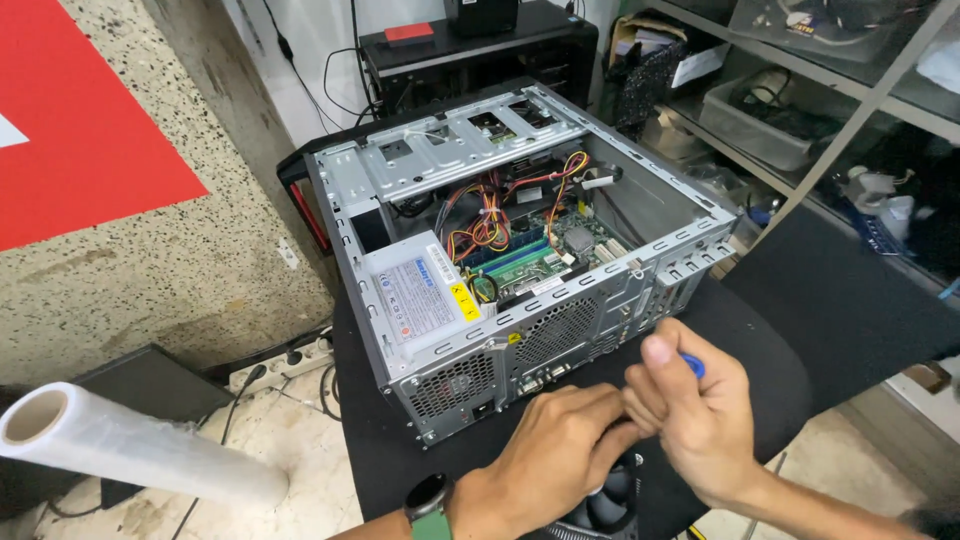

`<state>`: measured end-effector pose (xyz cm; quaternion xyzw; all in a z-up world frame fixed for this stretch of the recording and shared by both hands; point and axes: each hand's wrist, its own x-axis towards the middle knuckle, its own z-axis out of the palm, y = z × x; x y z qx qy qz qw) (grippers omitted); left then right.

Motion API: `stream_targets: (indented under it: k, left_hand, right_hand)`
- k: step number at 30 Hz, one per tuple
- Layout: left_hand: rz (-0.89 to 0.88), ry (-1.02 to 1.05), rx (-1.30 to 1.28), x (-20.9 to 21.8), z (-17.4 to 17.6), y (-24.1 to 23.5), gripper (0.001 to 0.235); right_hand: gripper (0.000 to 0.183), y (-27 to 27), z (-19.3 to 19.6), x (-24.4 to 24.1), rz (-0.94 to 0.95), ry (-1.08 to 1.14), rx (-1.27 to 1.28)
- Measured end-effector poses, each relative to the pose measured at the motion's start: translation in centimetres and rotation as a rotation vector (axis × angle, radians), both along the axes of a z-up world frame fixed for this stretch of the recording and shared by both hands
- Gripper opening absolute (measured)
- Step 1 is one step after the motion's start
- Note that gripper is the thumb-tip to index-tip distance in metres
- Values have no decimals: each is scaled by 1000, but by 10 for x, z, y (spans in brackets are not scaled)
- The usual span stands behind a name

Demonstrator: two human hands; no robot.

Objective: The person uses a screwdriver to remove screws from a CPU cooler fan and heatsink assembly. They separate the fan from the heatsink and place the components on the table.

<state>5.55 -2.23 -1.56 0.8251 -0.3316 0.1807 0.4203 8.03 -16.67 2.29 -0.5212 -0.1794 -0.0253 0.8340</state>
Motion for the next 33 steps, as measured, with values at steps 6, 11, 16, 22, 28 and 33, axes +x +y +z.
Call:
stream_targets:
  k: [6, 11, 16, 22, 28, 33]
  left_hand:
    - [-32, 40, -52, 0, 6, 2, 10]
    - [-83, 53, -84, 0, 6, 2, 13]
    - [-86, 21, -112, -1, 9, 5, 13]
    - [-57, 5, -109, -3, 11, 3, 16]
    - [-41, 76, -103, -4, 12, 5, 19]
    - [-32, 136, -106, -4, 15, 4, 18]
  right_hand:
    - [41, -20, -5, 32, 455, 82, -64]
    - [41, -20, -1, 21, 506, -56, -80]
    - [19, -23, 32, 4, 222, -399, -511]
    - [19, -34, 57, -7, -175, -530, -982]
    - [18, -32, 59, -15, -226, -567, -1049]
    - [17, -33, 65, -13, -183, -513, -1097]
